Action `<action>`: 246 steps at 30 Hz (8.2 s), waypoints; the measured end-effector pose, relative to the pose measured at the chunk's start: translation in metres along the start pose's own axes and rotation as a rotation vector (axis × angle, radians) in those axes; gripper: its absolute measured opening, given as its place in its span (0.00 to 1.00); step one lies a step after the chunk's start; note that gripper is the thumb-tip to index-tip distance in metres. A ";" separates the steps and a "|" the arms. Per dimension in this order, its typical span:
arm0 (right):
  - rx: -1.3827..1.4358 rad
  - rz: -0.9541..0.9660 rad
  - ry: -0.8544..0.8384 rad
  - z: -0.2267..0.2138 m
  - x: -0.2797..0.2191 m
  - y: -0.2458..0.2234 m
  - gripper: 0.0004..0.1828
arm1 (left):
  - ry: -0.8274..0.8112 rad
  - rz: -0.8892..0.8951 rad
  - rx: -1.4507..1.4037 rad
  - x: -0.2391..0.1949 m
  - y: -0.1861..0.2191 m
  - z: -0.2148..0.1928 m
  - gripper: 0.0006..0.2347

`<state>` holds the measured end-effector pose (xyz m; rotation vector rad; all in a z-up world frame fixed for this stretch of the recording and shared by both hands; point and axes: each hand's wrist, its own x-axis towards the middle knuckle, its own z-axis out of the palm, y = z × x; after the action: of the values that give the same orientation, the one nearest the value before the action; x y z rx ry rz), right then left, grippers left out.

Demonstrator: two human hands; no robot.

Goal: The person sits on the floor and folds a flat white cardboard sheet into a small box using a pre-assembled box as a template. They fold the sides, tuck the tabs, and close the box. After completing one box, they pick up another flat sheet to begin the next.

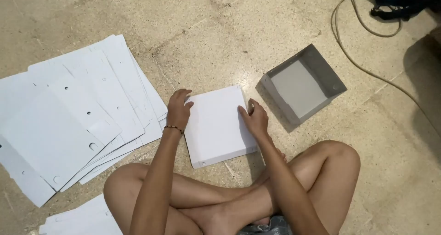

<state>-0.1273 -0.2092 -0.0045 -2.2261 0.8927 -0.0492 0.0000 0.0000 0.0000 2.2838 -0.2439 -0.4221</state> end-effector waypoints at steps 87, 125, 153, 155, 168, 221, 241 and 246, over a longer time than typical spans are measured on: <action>-0.618 -0.241 -0.322 0.001 -0.069 0.008 0.38 | 0.152 -0.227 0.438 -0.121 0.002 0.039 0.30; 0.052 -1.077 0.666 -0.047 -0.104 -0.011 0.13 | 0.562 0.016 -0.449 -0.135 0.004 0.008 0.26; -0.253 -0.263 -0.422 -0.066 -0.053 0.030 0.09 | -0.039 0.128 0.468 -0.129 -0.017 0.029 0.04; -0.198 -0.239 -0.426 -0.071 -0.057 0.023 0.09 | -0.047 0.083 0.424 -0.126 -0.024 0.032 0.06; -0.043 -0.067 -0.157 -0.039 -0.035 0.051 0.18 | 0.085 -0.140 0.284 -0.130 0.000 0.017 0.13; -0.645 -0.679 -0.251 -0.016 -0.073 0.013 0.10 | -0.189 0.183 0.575 -0.127 0.017 0.014 0.19; -0.141 -0.063 -0.392 -0.063 -0.062 -0.001 0.15 | -0.072 -0.100 0.349 -0.129 -0.018 0.006 0.15; -0.350 -0.182 -0.143 -0.042 -0.059 0.012 0.25 | -0.052 0.021 0.562 -0.134 0.004 0.008 0.13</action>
<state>-0.1909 -0.2051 0.0313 -2.5932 0.6572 0.1927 -0.1270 0.0326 0.0279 2.8161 -0.4590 -0.4431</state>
